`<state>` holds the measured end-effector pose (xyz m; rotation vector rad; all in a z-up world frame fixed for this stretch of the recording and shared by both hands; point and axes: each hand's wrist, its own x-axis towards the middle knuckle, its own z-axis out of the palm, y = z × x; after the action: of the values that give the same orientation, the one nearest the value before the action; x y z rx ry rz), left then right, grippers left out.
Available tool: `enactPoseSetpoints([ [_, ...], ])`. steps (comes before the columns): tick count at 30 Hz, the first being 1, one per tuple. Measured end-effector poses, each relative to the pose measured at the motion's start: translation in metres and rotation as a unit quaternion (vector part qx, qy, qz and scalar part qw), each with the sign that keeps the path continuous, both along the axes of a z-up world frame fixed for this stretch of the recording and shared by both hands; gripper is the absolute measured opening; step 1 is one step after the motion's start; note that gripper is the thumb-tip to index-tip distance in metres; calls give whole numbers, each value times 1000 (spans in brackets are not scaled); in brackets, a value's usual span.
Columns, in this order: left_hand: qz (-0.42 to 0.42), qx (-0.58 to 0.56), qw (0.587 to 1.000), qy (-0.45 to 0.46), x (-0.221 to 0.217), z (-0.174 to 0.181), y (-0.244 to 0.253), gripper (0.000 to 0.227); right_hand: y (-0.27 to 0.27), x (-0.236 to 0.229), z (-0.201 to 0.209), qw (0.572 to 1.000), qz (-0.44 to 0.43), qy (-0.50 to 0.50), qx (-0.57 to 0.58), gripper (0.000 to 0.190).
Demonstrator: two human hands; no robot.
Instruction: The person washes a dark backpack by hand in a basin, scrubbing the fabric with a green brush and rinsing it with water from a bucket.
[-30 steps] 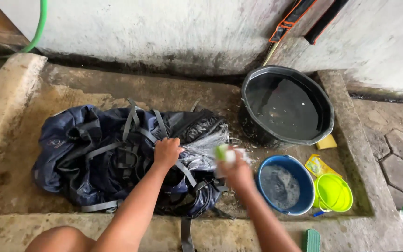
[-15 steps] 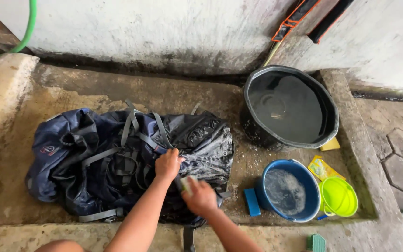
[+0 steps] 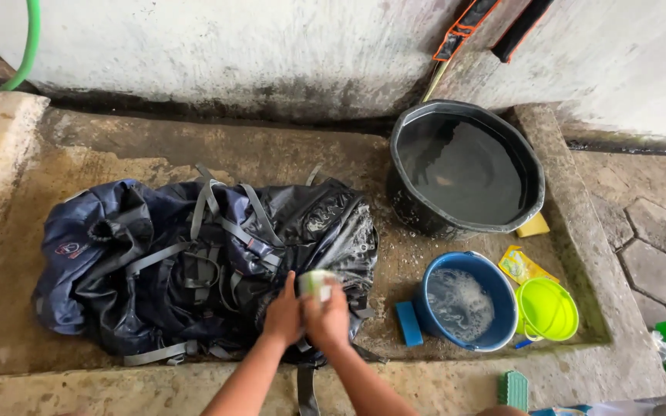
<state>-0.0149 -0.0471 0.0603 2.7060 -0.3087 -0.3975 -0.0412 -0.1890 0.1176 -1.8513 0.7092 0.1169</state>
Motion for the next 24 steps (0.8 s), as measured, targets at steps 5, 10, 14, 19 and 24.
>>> enactPoseSetpoints([
  [5,-128,21,965,-227,-48,-10,-4,52,-65,36,-27,810,367,-67,-453,57],
  [10,-124,18,974,-189,-74,-5,-19,58,-84,48,-5,870,289,140,-374,57],
  [14,-104,18,978,-178,-89,-5,-15,56,-40,36,9,840,392,85,-365,66],
  [19,-113,-38,974,-192,-87,11,-23,47,-107,72,-5,839,361,67,-402,62],
  [24,-71,-145,975,-152,-90,37,-51,43,-78,66,22,878,331,72,-340,72],
])
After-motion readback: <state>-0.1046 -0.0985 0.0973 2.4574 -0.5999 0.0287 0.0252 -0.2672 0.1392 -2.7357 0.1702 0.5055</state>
